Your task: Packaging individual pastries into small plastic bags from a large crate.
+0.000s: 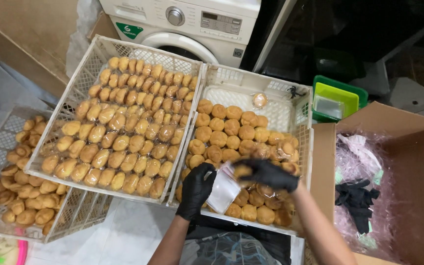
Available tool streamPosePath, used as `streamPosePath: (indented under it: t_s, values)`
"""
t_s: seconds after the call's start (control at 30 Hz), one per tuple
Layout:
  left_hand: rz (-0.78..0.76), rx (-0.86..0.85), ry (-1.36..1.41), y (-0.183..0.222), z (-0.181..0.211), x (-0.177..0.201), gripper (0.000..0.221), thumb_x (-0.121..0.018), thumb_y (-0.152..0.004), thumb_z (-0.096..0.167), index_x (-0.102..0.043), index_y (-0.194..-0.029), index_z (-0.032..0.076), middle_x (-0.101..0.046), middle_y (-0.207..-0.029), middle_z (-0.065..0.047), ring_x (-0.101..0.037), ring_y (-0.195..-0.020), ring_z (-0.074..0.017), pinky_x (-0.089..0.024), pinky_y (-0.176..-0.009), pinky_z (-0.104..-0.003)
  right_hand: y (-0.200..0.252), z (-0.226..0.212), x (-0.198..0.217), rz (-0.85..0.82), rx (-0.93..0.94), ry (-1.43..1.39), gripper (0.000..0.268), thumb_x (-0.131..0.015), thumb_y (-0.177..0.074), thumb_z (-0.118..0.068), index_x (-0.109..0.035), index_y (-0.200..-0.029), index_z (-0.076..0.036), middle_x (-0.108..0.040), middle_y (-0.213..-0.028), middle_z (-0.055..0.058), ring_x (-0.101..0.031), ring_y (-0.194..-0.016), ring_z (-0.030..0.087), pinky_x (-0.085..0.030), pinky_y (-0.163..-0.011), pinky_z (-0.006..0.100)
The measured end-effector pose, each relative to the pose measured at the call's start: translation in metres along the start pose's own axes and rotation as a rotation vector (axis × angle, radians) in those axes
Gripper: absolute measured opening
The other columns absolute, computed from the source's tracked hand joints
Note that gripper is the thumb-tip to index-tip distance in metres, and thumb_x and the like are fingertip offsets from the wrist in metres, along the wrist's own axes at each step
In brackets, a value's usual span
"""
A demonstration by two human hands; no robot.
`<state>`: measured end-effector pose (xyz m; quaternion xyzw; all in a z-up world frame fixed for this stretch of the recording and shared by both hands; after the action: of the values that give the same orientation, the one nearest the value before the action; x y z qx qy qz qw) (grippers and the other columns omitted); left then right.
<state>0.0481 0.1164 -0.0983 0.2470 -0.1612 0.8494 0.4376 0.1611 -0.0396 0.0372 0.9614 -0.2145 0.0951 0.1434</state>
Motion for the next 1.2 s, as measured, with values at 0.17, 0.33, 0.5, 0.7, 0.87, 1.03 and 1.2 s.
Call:
streamPosePath:
  t_s: [0.17,0.33,0.5,0.7,0.87,1.03,1.2]
  values:
    - [-0.019,0.052,0.022,-0.006,0.023,0.016,0.013,-0.082,-0.080,0.022,-0.078,-0.092,0.024,-0.077,-0.082,-0.003,-0.076,-0.085,-0.0234,-0.062,-0.079,-0.036,0.015,0.064,-0.040,0.063,-0.211,0.209,0.054,-0.083,-0.083,-0.030,-0.068,-0.132,-0.013,-0.071,-0.129,0.018,-0.062,-0.124,0.038,-0.048,-0.107,0.051]
    - [0.072,-0.123,0.260,-0.005,0.007,0.006,0.011,-0.076,-0.088,0.013,-0.078,-0.098,0.017,-0.076,-0.086,-0.007,-0.075,-0.087,-0.0285,-0.060,-0.079,-0.038,0.032,0.044,-0.021,0.275,-0.281,0.029,0.053,-0.082,-0.084,-0.028,-0.068,-0.134,-0.019,-0.071,-0.134,0.009,-0.061,-0.130,0.027,-0.046,-0.111,0.044]
    - [0.146,-0.082,0.507,0.004,0.077,0.028,0.019,-0.082,-0.083,0.006,-0.079,-0.102,0.006,-0.079,-0.080,-0.012,-0.075,-0.068,-0.0185,-0.062,-0.068,-0.033,0.042,0.062,-0.001,0.673,-0.107,-0.355,0.056,-0.078,-0.086,-0.006,-0.062,-0.139,-0.010,-0.068,-0.136,0.010,-0.061,-0.128,0.021,-0.048,-0.110,0.038]
    - [0.190,-0.426,0.445,0.018,0.100,0.002,0.041,-0.095,-0.066,0.010,-0.085,-0.106,0.015,-0.077,-0.084,-0.002,-0.074,-0.078,-0.0180,-0.061,-0.076,-0.029,0.044,0.079,0.010,0.963,-0.105,-0.439,0.037,-0.085,-0.085,-0.009,-0.064,-0.116,-0.012,-0.068,-0.079,0.002,-0.063,-0.069,0.010,-0.056,-0.065,0.022]
    - [0.203,-0.715,0.205,0.025,0.108,-0.007,0.033,-0.085,-0.082,0.020,-0.081,-0.115,0.021,-0.074,-0.096,-0.001,-0.068,-0.077,-0.0214,-0.055,-0.075,-0.032,0.045,0.090,0.007,0.914,-0.185,-0.444,0.021,-0.082,-0.088,-0.013,-0.062,-0.088,-0.007,-0.073,-0.097,0.009,-0.067,-0.074,0.014,-0.061,-0.060,0.026]
    - [0.117,-0.653,0.265,0.023,0.125,0.000,0.028,-0.078,-0.087,0.016,-0.081,-0.114,0.021,-0.074,-0.095,-0.002,-0.069,-0.080,-0.0249,-0.056,-0.074,-0.034,0.047,0.093,0.012,0.884,-0.170,-0.498,0.016,-0.080,-0.089,-0.010,-0.066,-0.089,-0.003,-0.074,-0.095,0.015,-0.071,-0.069,0.021,-0.064,-0.057,0.033]
    - [0.079,-0.508,0.328,0.020,0.097,-0.008,0.024,-0.073,-0.088,0.007,-0.082,-0.109,0.015,-0.075,-0.087,-0.010,-0.068,-0.074,-0.0319,-0.058,-0.069,-0.037,0.053,0.070,0.015,0.965,-0.129,-0.579,0.011,-0.073,-0.094,-0.009,-0.063,-0.094,-0.004,-0.074,-0.111,0.015,-0.069,-0.085,0.018,-0.063,-0.068,0.032]
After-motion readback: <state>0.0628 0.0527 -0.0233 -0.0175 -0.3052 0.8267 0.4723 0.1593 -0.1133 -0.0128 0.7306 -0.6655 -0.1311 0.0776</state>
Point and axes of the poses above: each hand's wrist, its own y-axis away from the middle knuckle, its own x-axis out of the back of the hand, z = x × y, the point moved 7 cm from there along -y, towards the middle knuckle
